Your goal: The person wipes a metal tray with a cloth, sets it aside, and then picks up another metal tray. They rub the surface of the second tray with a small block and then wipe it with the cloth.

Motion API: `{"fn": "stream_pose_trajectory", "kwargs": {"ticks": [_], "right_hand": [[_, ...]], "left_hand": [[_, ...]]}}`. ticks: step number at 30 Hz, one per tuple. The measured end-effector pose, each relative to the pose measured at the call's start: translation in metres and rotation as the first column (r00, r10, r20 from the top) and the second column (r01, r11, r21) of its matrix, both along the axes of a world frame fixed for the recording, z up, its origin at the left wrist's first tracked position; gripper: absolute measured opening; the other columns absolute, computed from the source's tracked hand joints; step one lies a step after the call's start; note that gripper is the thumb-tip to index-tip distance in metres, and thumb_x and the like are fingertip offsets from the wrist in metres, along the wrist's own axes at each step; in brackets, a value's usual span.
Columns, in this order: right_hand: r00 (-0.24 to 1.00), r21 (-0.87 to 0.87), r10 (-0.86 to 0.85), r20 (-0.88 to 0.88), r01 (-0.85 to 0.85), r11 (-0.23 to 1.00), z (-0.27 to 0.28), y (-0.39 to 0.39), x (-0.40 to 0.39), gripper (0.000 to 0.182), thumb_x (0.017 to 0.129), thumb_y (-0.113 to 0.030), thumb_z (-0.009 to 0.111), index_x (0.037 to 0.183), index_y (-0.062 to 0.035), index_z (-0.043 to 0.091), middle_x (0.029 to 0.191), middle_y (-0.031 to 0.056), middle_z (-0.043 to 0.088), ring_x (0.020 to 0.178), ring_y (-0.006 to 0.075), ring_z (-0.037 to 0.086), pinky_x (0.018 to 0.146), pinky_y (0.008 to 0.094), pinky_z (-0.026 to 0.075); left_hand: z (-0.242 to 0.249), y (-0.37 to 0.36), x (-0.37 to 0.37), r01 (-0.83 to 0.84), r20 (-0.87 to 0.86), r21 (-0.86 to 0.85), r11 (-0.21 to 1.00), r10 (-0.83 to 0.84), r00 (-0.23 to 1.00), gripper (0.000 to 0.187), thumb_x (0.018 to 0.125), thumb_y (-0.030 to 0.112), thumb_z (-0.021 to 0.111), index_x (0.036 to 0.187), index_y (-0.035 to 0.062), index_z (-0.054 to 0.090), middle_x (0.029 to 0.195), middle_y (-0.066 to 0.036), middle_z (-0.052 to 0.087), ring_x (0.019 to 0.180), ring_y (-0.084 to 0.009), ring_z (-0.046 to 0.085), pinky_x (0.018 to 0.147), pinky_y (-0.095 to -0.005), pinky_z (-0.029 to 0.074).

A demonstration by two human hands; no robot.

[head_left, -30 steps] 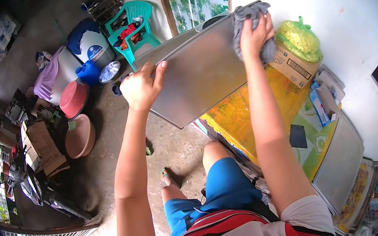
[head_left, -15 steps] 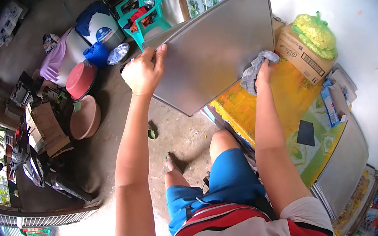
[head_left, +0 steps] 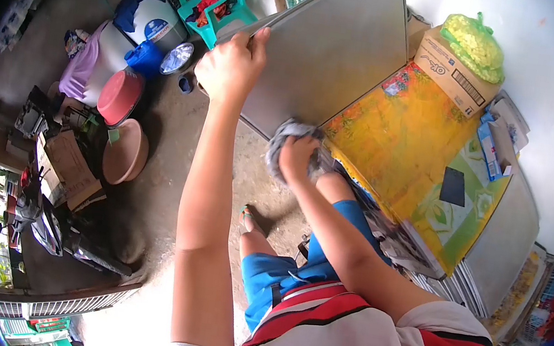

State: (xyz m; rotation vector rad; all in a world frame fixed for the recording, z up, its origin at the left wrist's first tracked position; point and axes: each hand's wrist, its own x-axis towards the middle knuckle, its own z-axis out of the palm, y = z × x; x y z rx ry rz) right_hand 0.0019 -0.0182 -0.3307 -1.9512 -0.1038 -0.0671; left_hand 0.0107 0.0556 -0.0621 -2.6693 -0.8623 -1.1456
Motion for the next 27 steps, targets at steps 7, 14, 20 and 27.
{"fn": "stream_pose_trajectory", "kwargs": {"ticks": [7, 14, 20, 27], "right_hand": [[0.814, 0.048, 0.534, 0.231, -0.557, 0.829, 0.058, -0.039, -0.069, 0.057, 0.090, -0.018, 0.056, 0.140, -0.0009, 0.038, 0.128, 0.0256, 0.043, 0.108, 0.0469, 0.050, 0.092, 0.0475, 0.045], [0.329, -0.199, 0.258, 0.909, -0.203, 0.959, 0.187, -0.017, -0.017, 0.039, 0.075, -0.017, 0.067, 0.113, -0.0133, 0.060, 0.112, 0.0053, 0.051, 0.094, 0.0278, 0.051, 0.076, 0.0393, 0.047], [0.312, -0.627, 0.640, 0.702, -0.154, 0.763, 0.058, -0.035, 0.012, 0.021, 0.079, -0.016, 0.061, 0.099, -0.0140, 0.064, 0.117, 0.0047, 0.050, 0.097, 0.0269, 0.051, 0.076, 0.0376, 0.050], [0.608, -0.478, 0.685, 0.402, -0.499, 0.723, 0.001, -0.085, -0.009, 0.032, 0.084, -0.010, 0.060, 0.116, -0.0092, 0.060, 0.124, 0.0133, 0.046, 0.111, 0.0341, 0.051, 0.082, 0.0401, 0.055]], "left_hand": [[0.023, -0.008, -0.007, 0.120, -0.182, -0.231, 0.966, -0.164, 0.969, 0.054, 0.092, 0.061, 0.045, 0.091, 0.0137, 0.070, 0.083, -0.019, 0.069, 0.083, -0.0387, 0.068, 0.071, -0.0480, 0.052], [0.047, -0.014, 0.005, 0.366, -0.273, -0.397, 0.842, -0.489, 0.828, 0.044, 0.095, 0.049, 0.046, 0.109, 0.0149, 0.070, 0.108, -0.017, 0.069, 0.102, -0.0378, 0.064, 0.088, -0.0464, 0.050], [0.057, -0.021, 0.020, 0.265, -0.355, -0.416, 0.870, -0.423, 0.833, 0.044, 0.095, 0.047, 0.045, 0.117, 0.0165, 0.067, 0.113, -0.015, 0.067, 0.108, -0.0360, 0.062, 0.093, -0.0457, 0.048], [0.048, -0.001, 0.021, 0.296, -0.327, -0.459, 0.838, -0.468, 0.821, 0.060, 0.096, 0.058, 0.041, 0.121, 0.0088, 0.063, 0.115, -0.021, 0.065, 0.111, -0.0388, 0.060, 0.096, -0.0430, 0.045]]}}
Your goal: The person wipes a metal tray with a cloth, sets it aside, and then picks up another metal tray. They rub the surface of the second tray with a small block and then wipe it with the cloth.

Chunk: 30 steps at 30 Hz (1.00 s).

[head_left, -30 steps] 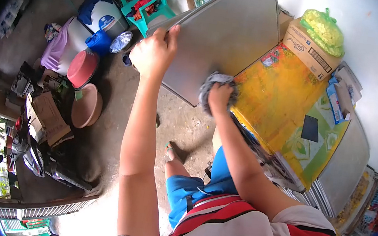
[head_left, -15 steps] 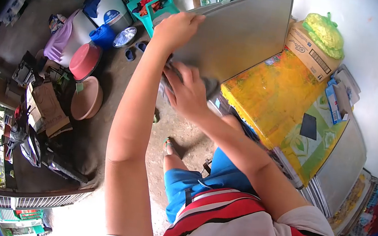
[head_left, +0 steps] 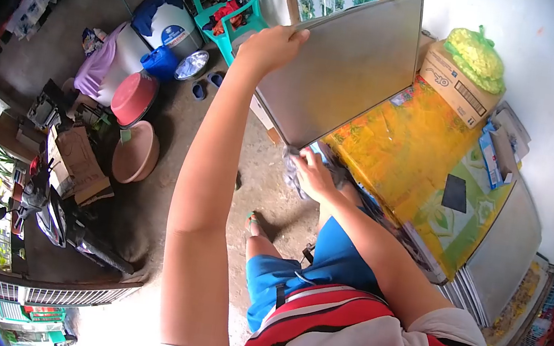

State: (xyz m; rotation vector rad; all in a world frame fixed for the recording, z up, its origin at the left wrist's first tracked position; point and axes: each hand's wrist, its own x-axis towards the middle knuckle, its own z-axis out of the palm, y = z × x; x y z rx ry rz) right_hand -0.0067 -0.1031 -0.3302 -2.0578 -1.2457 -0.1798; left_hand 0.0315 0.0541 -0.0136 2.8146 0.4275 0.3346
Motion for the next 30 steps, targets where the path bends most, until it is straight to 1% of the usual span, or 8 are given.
{"fn": "stream_pose_trajectory", "kwargs": {"ticks": [6, 10, 15, 17, 19, 21, 25, 30], "right_hand": [[0.982, 0.742, -0.190, -0.018, 0.140, 0.656, 0.191, 0.038, 0.025, 0.060, 0.086, -0.009, 0.063, 0.138, 0.0027, 0.036, 0.129, 0.0223, 0.045, 0.117, 0.0409, 0.046, 0.100, 0.0479, 0.038], [0.965, 0.698, -0.240, -0.104, 0.243, 0.673, 0.207, 0.085, 0.028, 0.076, 0.083, -0.017, 0.064, 0.144, 0.0075, 0.026, 0.139, 0.0314, 0.035, 0.131, 0.0484, 0.032, 0.110, 0.0529, 0.028], [0.899, 0.494, -0.389, -0.201, 0.436, 0.752, 0.044, 0.090, 0.011, 0.069, 0.083, -0.016, 0.059, 0.140, 0.0123, 0.032, 0.148, 0.0321, 0.026, 0.138, 0.0481, 0.024, 0.116, 0.0519, 0.022], [0.797, 0.322, -0.495, -0.345, 0.596, 0.736, -0.006, 0.080, 0.003, 0.060, 0.084, -0.013, 0.057, 0.135, 0.0130, 0.040, 0.147, 0.0325, 0.027, 0.137, 0.0472, 0.026, 0.116, 0.0493, 0.022], [0.689, 0.233, -0.548, -0.474, 0.699, 0.677, -0.008, 0.077, -0.005, 0.055, 0.085, -0.012, 0.058, 0.131, 0.0135, 0.044, 0.145, 0.0324, 0.028, 0.136, 0.0459, 0.028, 0.115, 0.0474, 0.024], [0.762, 0.358, -0.461, -0.455, 0.630, 0.689, 0.014, 0.085, -0.007, 0.053, 0.086, -0.011, 0.059, 0.131, 0.0135, 0.045, 0.144, 0.0312, 0.029, 0.133, 0.0448, 0.030, 0.113, 0.0483, 0.025], [0.910, 0.553, -0.390, -0.142, 0.400, 0.731, 0.111, 0.100, -0.003, 0.061, 0.083, -0.015, 0.064, 0.137, 0.0046, 0.044, 0.143, 0.0281, 0.029, 0.131, 0.0437, 0.028, 0.109, 0.0520, 0.026], [0.690, 0.596, -0.503, -0.521, 0.716, 0.364, 0.120, 0.085, 0.089, 0.065, 0.087, -0.017, 0.056, 0.147, -0.0034, 0.033, 0.144, 0.0264, 0.027, 0.129, 0.0464, 0.029, 0.111, 0.0551, 0.019]], "left_hand": [[-0.005, 0.008, 0.000, 0.154, 0.064, -0.203, 0.967, -0.143, 0.988, 0.074, 0.097, 0.063, 0.030, 0.124, 0.0007, 0.059, 0.121, -0.024, 0.061, 0.117, -0.0418, 0.055, 0.101, -0.0425, 0.041], [0.004, -0.005, 0.003, 0.147, 0.015, -0.170, 0.974, -0.146, 0.989, 0.068, 0.098, 0.057, 0.032, 0.122, -0.0008, 0.059, 0.122, -0.026, 0.060, 0.118, -0.0419, 0.054, 0.102, -0.0433, 0.040], [-0.001, 0.002, 0.001, 0.003, 0.003, -0.076, 0.997, -0.003, 1.000, 0.061, 0.098, 0.049, 0.038, 0.118, -0.0054, 0.059, 0.120, -0.029, 0.059, 0.118, -0.0418, 0.054, 0.100, -0.0426, 0.041], [-0.003, 0.006, -0.001, -0.050, -0.010, -0.128, 0.991, 0.049, 0.999, 0.056, 0.098, 0.048, 0.036, 0.127, 0.0071, 0.059, 0.128, -0.024, 0.057, 0.121, -0.0421, 0.052, 0.105, -0.0463, 0.039], [-0.004, 0.007, -0.005, -0.041, 0.017, -0.178, 0.983, 0.045, 0.999, 0.056, 0.098, 0.049, 0.036, 0.127, 0.0073, 0.060, 0.127, -0.024, 0.058, 0.121, -0.0428, 0.052, 0.105, -0.0461, 0.039], [-0.002, 0.003, -0.007, -0.058, -0.002, -0.147, 0.987, 0.059, 0.998, 0.057, 0.098, 0.050, 0.036, 0.126, 0.0073, 0.060, 0.125, -0.025, 0.059, 0.120, -0.0432, 0.053, 0.104, -0.0462, 0.040], [0.005, -0.011, -0.013, -0.086, -0.026, -0.104, 0.991, 0.084, 0.996, 0.057, 0.097, 0.051, 0.036, 0.123, 0.0081, 0.063, 0.121, -0.024, 0.061, 0.117, -0.0422, 0.055, 0.103, -0.0462, 0.041], [0.011, -0.028, -0.023, -0.076, 0.000, -0.032, 0.997, 0.076, 0.997, 0.055, 0.096, 0.052, 0.036, 0.118, 0.0103, 0.066, 0.118, -0.022, 0.064, 0.114, -0.0399, 0.058, 0.100, -0.0458, 0.043]]}}
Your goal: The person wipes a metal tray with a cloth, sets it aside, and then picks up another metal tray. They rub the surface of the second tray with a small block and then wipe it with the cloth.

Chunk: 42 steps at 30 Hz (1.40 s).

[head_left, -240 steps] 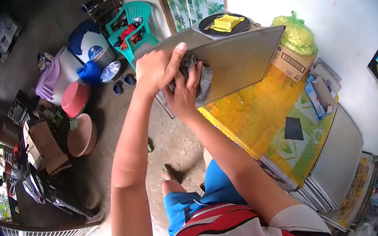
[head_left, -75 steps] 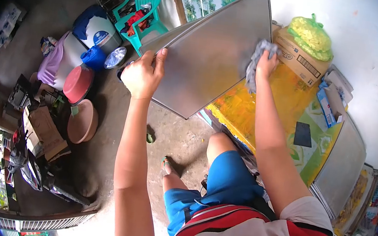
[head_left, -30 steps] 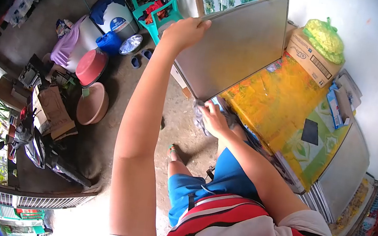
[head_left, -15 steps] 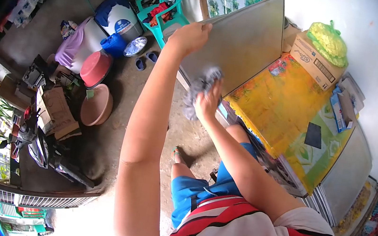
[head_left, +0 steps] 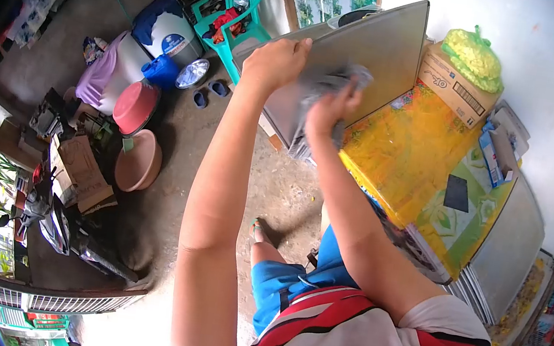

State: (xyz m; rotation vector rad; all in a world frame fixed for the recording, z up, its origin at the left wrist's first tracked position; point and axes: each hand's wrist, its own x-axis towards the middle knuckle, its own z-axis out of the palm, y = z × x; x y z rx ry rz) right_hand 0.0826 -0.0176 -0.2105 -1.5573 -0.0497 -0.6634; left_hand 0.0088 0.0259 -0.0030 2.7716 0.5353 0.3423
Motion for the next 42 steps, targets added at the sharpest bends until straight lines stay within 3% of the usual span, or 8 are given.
{"fn": "stream_pose_trajectory", "kwargs": {"ticks": [4, 6, 8, 15, 20, 32, 36, 42], "right_hand": [[0.767, 0.010, -0.063, -0.639, 0.090, 0.996, -0.028, -0.034, 0.046, 0.065, 0.090, -0.012, 0.051, 0.150, -0.0103, 0.028, 0.139, 0.0279, 0.034, 0.128, 0.0435, 0.034, 0.109, 0.0528, 0.024], [0.763, 0.133, -0.013, -0.646, 0.130, 0.983, -0.041, -0.027, 0.044, 0.065, 0.092, -0.014, 0.050, 0.151, -0.0086, 0.024, 0.140, 0.0283, 0.033, 0.128, 0.0436, 0.033, 0.109, 0.0533, 0.024], [0.990, -0.027, -0.071, -0.118, 0.069, 0.997, -0.063, 0.003, 0.018, 0.069, 0.093, -0.024, 0.049, 0.151, -0.0041, 0.019, 0.144, 0.0292, 0.030, 0.131, 0.0441, 0.031, 0.109, 0.0538, 0.024], [0.885, -0.245, 0.297, 0.360, -0.218, 0.945, 0.065, -0.008, -0.024, 0.072, 0.081, -0.007, 0.052, 0.147, 0.0011, 0.025, 0.144, 0.0270, 0.033, 0.133, 0.0484, 0.026, 0.112, 0.0547, 0.018], [0.931, 0.033, -0.124, 0.343, 0.120, 0.992, 0.106, -0.039, 0.077, 0.052, 0.083, -0.007, 0.061, 0.130, 0.0061, 0.043, 0.135, 0.0264, 0.036, 0.123, 0.0453, 0.035, 0.106, 0.0524, 0.026], [0.976, -0.197, -0.217, -0.009, 0.211, 0.957, 0.075, -0.124, 0.198, 0.045, 0.090, -0.025, 0.053, 0.129, -0.0026, 0.053, 0.132, 0.0224, 0.048, 0.126, 0.0420, 0.040, 0.103, 0.0517, 0.034], [0.960, -0.081, -0.105, -0.260, 0.086, 0.993, -0.029, -0.131, 0.215, 0.042, 0.091, -0.024, 0.051, 0.128, -0.0030, 0.055, 0.126, 0.0236, 0.055, 0.118, 0.0413, 0.050, 0.102, 0.0471, 0.037], [0.936, 0.159, 0.179, -0.303, -0.136, 0.978, -0.041, -0.129, 0.180, 0.035, 0.091, -0.018, 0.045, 0.116, 0.0024, 0.059, 0.111, 0.0249, 0.064, 0.104, 0.0385, 0.062, 0.090, 0.0442, 0.047]], "left_hand": [[-0.020, 0.029, 0.007, -0.013, 0.080, -0.012, 1.000, 0.014, 0.997, 0.055, 0.096, 0.052, 0.036, 0.117, 0.0109, 0.066, 0.115, -0.022, 0.065, 0.112, -0.0402, 0.059, 0.097, -0.0467, 0.045], [-0.024, 0.036, 0.008, -0.029, 0.089, -0.025, 0.999, 0.032, 0.996, 0.054, 0.096, 0.053, 0.037, 0.117, 0.0113, 0.065, 0.113, -0.023, 0.064, 0.111, -0.0419, 0.058, 0.096, -0.0456, 0.044], [-0.021, 0.031, 0.007, -0.059, 0.083, -0.003, 0.998, 0.060, 0.995, 0.052, 0.096, 0.054, 0.038, 0.117, 0.0148, 0.064, 0.111, -0.023, 0.065, 0.110, -0.0421, 0.058, 0.094, -0.0453, 0.045], [-0.014, -0.001, 0.001, -0.089, 0.136, 0.156, 0.984, 0.068, 0.988, 0.051, 0.097, 0.053, 0.036, 0.108, 0.0144, 0.068, 0.100, -0.022, 0.068, 0.096, -0.0425, 0.065, 0.084, -0.0510, 0.050], [-0.027, 0.002, -0.012, -0.119, 0.185, 0.259, 0.958, 0.072, 0.980, 0.049, 0.097, 0.055, 0.040, 0.097, 0.0148, 0.067, 0.081, -0.020, 0.068, 0.081, -0.0419, 0.066, 0.071, -0.0506, 0.051], [-0.051, 0.019, -0.035, -0.188, 0.360, 0.260, 0.947, 0.086, 0.929, 0.050, 0.095, 0.055, 0.045, 0.076, 0.0129, 0.063, 0.064, -0.017, 0.064, 0.064, -0.0397, 0.065, 0.058, -0.0490, 0.049], [-0.054, 0.024, -0.042, -0.209, 0.360, 0.228, 0.951, 0.117, 0.926, 0.050, 0.095, 0.056, 0.045, 0.075, 0.0131, 0.063, 0.065, -0.017, 0.064, 0.065, -0.0398, 0.065, 0.058, -0.0488, 0.049], [-0.058, 0.028, -0.041, -0.252, 0.348, 0.234, 0.939, 0.161, 0.924, 0.052, 0.096, 0.056, 0.044, 0.078, 0.0126, 0.065, 0.067, -0.018, 0.065, 0.068, -0.0402, 0.066, 0.060, -0.0487, 0.050]]}}
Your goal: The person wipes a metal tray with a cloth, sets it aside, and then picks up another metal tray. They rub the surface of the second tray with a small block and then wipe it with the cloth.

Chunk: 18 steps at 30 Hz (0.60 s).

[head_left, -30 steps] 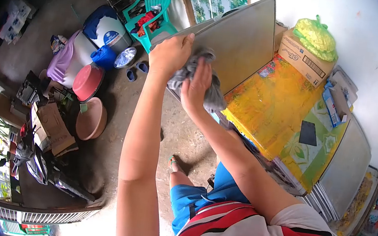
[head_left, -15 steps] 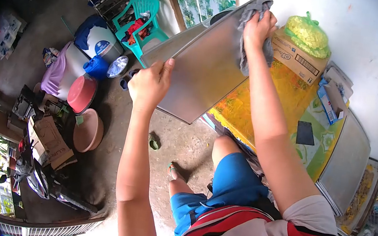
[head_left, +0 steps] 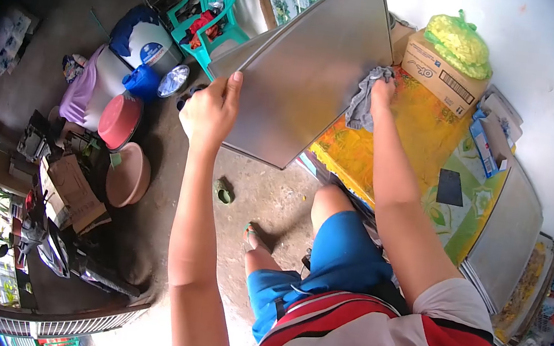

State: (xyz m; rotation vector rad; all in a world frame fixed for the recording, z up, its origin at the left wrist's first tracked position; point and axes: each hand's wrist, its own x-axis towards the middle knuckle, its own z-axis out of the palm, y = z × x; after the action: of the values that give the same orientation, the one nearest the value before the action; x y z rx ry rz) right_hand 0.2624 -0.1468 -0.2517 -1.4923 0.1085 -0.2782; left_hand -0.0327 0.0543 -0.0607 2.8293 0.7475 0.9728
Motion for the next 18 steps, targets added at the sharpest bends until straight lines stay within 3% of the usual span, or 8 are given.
{"fn": "stream_pose_trajectory", "kwargs": {"ticks": [2, 3, 5, 6, 9, 11, 15, 18], "right_hand": [[0.944, 0.293, 0.301, -0.132, -0.252, 0.922, -0.002, 0.004, -0.022, 0.031, 0.090, -0.016, 0.044, 0.105, 0.0053, 0.061, 0.099, 0.0222, 0.068, 0.094, 0.0351, 0.065, 0.082, 0.0428, 0.050], [0.996, 0.001, 0.076, -0.046, -0.076, 0.997, -0.046, 0.023, -0.019, 0.029, 0.089, -0.015, 0.045, 0.102, 0.0054, 0.061, 0.092, 0.0210, 0.069, 0.089, 0.0330, 0.066, 0.079, 0.0419, 0.050], [0.958, 0.033, 0.282, 0.044, -0.284, 0.958, -0.021, 0.033, -0.102, 0.031, 0.089, -0.017, 0.047, 0.099, 0.0078, 0.062, 0.093, 0.0273, 0.067, 0.093, 0.0404, 0.065, 0.084, 0.0448, 0.048], [0.986, -0.026, 0.146, 0.082, -0.145, 0.989, -0.070, 0.060, -0.111, 0.033, 0.089, -0.020, 0.049, 0.097, 0.0090, 0.062, 0.095, 0.0310, 0.066, 0.095, 0.0440, 0.063, 0.086, 0.0470, 0.047], [0.884, -0.207, 0.308, -0.351, -0.394, 0.895, -0.050, 0.080, -0.216, 0.033, 0.089, -0.023, 0.052, 0.102, 0.0059, 0.062, 0.106, 0.0307, 0.064, 0.104, 0.0449, 0.060, 0.089, 0.0465, 0.046], [0.719, -0.328, 0.417, -0.556, -0.651, 0.685, -0.040, 0.091, -0.280, 0.039, 0.090, -0.028, 0.053, 0.105, 0.0069, 0.061, 0.107, 0.0327, 0.063, 0.106, 0.0435, 0.061, 0.089, 0.0487, 0.047], [0.378, -0.303, 0.725, -0.576, -0.922, 0.241, -0.113, 0.107, -0.321, 0.042, 0.086, -0.031, 0.058, 0.117, -0.0031, 0.060, 0.115, 0.0267, 0.063, 0.104, 0.0386, 0.063, 0.086, 0.0460, 0.049], [0.563, -0.304, 0.711, -0.420, -0.826, 0.474, -0.091, 0.088, -0.318, 0.044, 0.088, -0.029, 0.058, 0.125, -0.0074, 0.049, 0.109, 0.0251, 0.064, 0.101, 0.0396, 0.063, 0.086, 0.0448, 0.048]], "left_hand": [[0.003, -0.004, 0.003, -0.003, -0.002, -0.005, 1.000, 0.003, 1.000, 0.052, 0.096, 0.056, 0.043, 0.080, 0.0121, 0.066, 0.068, -0.019, 0.065, 0.070, -0.0406, 0.066, 0.062, -0.0492, 0.050], [0.005, -0.005, 0.006, -0.004, -0.001, -0.006, 1.000, 0.004, 1.000, 0.052, 0.096, 0.056, 0.043, 0.080, 0.0118, 0.066, 0.068, -0.019, 0.066, 0.070, -0.0409, 0.066, 0.063, -0.0495, 0.050], [0.007, -0.008, 0.012, -0.022, -0.013, 0.004, 1.000, 0.022, 1.000, 0.052, 0.096, 0.055, 0.043, 0.082, 0.0113, 0.067, 0.071, -0.019, 0.067, 0.073, -0.0408, 0.066, 0.065, -0.0500, 0.050], [0.008, -0.010, 0.014, -0.025, -0.012, 0.014, 1.000, 0.025, 1.000, 0.051, 0.096, 0.055, 0.043, 0.082, 0.0115, 0.067, 0.071, -0.019, 0.067, 0.073, -0.0407, 0.067, 0.066, -0.0499, 0.051], [0.014, -0.016, 0.020, -0.039, -0.031, 0.033, 0.999, 0.040, 0.999, 0.050, 0.096, 0.055, 0.043, 0.084, 0.0128, 0.068, 0.074, -0.019, 0.068, 0.074, -0.0409, 0.067, 0.066, -0.0497, 0.051], [0.015, -0.021, 0.022, -0.040, -0.045, 0.036, 0.999, 0.042, 0.998, 0.050, 0.095, 0.055, 0.043, 0.086, 0.0137, 0.068, 0.075, -0.019, 0.068, 0.075, -0.0411, 0.067, 0.067, -0.0497, 0.052], [0.016, -0.030, 0.019, -0.037, -0.075, 0.059, 0.998, 0.042, 0.996, 0.051, 0.095, 0.057, 0.041, 0.089, 0.0146, 0.069, 0.078, -0.019, 0.069, 0.077, -0.0408, 0.068, 0.068, -0.0500, 0.053], [0.017, -0.027, 0.014, -0.063, -0.102, 0.063, 0.996, 0.069, 0.992, 0.052, 0.095, 0.059, 0.039, 0.091, 0.0152, 0.068, 0.078, -0.018, 0.069, 0.078, -0.0400, 0.068, 0.069, -0.0495, 0.053]]}}
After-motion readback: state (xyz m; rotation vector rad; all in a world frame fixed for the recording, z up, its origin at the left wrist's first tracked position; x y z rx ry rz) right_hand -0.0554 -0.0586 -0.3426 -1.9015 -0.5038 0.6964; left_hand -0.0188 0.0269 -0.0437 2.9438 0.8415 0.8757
